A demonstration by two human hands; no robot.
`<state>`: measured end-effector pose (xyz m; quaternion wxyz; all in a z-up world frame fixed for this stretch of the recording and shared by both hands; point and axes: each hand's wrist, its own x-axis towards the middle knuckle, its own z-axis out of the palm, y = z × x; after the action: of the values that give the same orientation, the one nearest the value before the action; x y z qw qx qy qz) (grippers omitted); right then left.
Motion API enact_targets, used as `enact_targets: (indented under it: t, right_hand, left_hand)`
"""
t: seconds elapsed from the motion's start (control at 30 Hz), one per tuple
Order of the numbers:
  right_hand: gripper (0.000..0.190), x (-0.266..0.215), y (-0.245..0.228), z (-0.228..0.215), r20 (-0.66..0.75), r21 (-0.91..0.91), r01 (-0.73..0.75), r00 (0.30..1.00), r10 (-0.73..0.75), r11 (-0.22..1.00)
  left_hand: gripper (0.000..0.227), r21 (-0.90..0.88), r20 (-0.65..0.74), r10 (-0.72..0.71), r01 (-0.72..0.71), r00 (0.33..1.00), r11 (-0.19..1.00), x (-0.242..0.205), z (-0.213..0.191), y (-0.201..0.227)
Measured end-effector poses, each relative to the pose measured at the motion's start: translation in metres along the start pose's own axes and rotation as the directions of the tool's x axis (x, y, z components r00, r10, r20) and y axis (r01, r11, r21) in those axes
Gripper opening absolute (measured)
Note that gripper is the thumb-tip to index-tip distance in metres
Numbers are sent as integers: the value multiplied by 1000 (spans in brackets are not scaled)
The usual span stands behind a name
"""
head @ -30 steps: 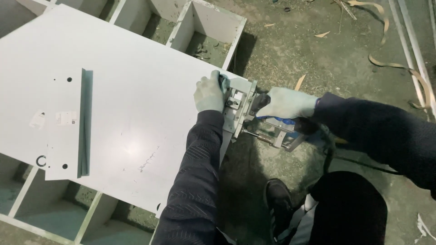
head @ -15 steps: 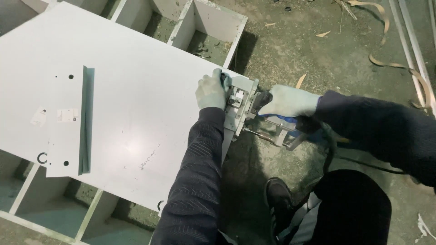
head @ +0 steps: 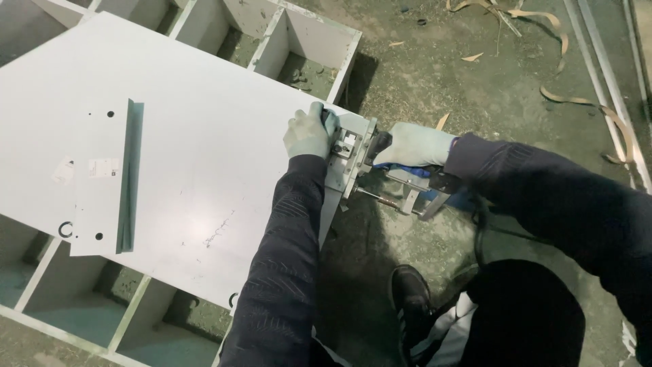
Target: Sorting white wooden boards on a workbench and then using a biscuit joiner tool to create slots in the edges of the boards for assembly.
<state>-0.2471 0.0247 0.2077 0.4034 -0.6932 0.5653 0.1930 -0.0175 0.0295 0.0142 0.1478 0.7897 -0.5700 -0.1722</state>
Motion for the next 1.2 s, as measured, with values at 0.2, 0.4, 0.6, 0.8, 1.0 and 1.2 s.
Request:
enact_targets:
  t: [0.2, 0.4, 0.6, 0.8, 1.0, 1.2]
  right_hand:
    - [47, 3, 11, 5, 8, -55, -9, 1000, 9, 998]
    - [50, 33, 31, 2, -32, -23, 94, 995, -95, 995]
    - [46, -42, 49, -40, -129, 87, 123, 985, -111, 989]
    - [42, -57, 120, -29, -319, 404, 133, 948, 3, 905]
    - [50, 33, 212, 31, -397, 415, 33, 906, 149, 909]
    - [36, 68, 249, 83, -290, 672, -26, 911, 295, 740]
  left_hand:
    - [102, -202, 65, -8, 21, 998, 979, -75, -38, -4]
    - [111, 96, -243, -49, 74, 969, 993, -203, -5, -36]
    - [89, 151, -6, -257, 255, 966, 955, -199, -28, -21]
    - [117, 142, -43, -234, 237, 971, 961, -193, -34, -12]
    - [152, 242, 56, -215, 196, 975, 950, -174, -22, 0]
    - [135, 183, -356, -19, 90, 934, 979, -186, -13, -1]
